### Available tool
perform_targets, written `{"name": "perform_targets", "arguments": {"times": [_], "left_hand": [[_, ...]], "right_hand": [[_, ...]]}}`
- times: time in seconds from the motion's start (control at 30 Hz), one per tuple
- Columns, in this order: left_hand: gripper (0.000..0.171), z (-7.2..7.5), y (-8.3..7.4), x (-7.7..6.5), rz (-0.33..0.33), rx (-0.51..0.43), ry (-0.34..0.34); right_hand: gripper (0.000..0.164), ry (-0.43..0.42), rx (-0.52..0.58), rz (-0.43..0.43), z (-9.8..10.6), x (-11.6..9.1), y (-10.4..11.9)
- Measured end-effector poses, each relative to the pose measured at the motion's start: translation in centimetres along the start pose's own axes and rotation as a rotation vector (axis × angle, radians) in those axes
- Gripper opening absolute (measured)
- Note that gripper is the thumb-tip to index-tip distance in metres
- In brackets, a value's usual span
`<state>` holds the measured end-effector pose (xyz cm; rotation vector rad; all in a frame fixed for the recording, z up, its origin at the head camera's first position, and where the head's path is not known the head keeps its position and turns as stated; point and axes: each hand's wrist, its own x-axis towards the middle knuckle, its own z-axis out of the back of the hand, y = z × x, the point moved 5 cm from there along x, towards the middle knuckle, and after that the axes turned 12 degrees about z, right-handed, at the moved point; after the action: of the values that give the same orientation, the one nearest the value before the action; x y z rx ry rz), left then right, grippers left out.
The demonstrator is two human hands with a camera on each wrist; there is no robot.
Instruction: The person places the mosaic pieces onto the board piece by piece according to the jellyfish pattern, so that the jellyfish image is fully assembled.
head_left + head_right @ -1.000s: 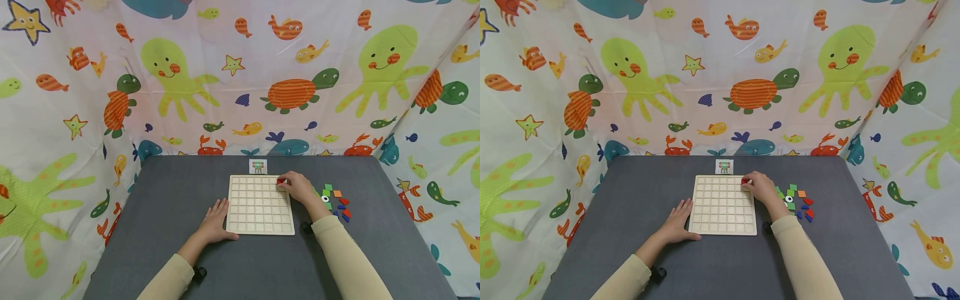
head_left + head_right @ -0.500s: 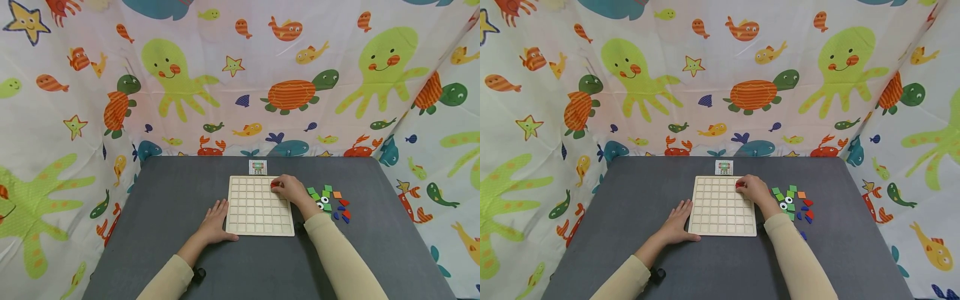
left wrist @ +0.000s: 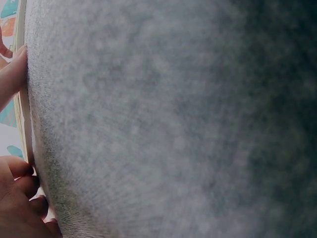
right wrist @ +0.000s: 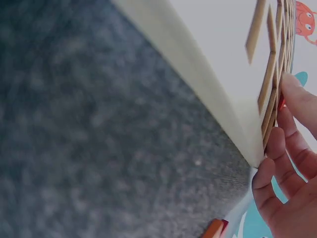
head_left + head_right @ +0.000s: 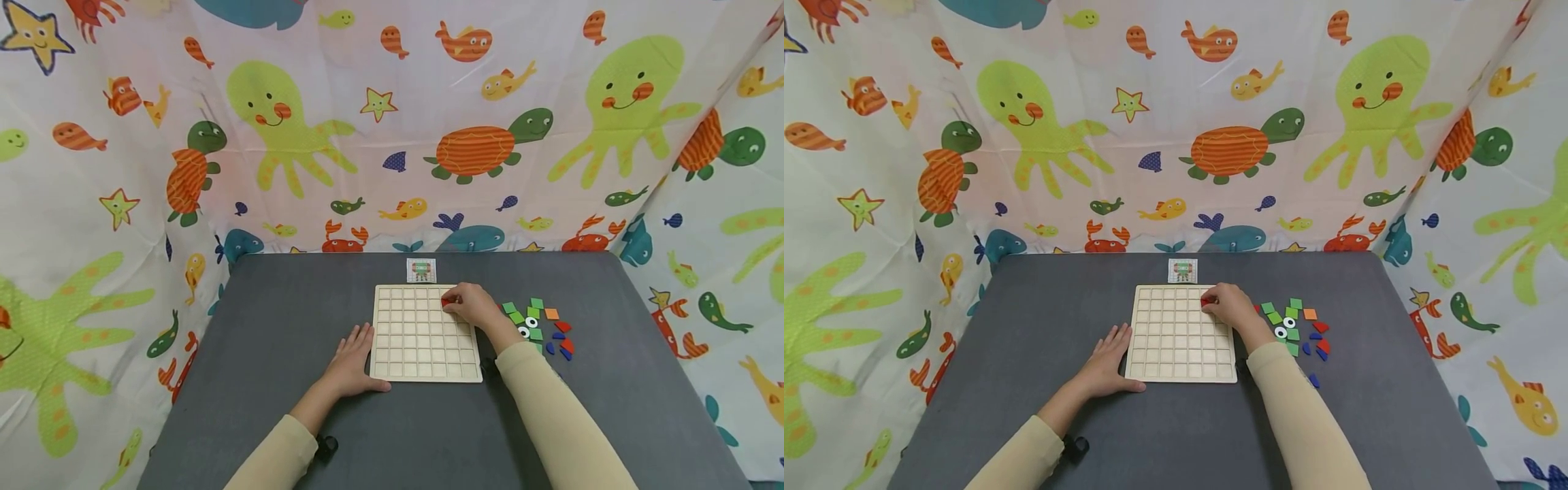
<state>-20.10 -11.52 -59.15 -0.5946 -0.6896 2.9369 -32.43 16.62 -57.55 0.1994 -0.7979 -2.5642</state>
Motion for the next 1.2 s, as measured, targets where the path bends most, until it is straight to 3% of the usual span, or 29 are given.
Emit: {"name": "perform_targets", "arguments": {"times": [0.47,1.2], "left_hand": [[0.129,0.0,-0.1,0.4,0.000,0.014,-0.001],[0.129,0.3,-0.1,-0.2,-0.017,-0.019,-0.006]], "right_hand": [[0.031,0.035,-0.032,0.037,0.5,0.0,0.9],[0.032,-0.099,0.027,0.035,4.7,-3.3,-0.2]]}}
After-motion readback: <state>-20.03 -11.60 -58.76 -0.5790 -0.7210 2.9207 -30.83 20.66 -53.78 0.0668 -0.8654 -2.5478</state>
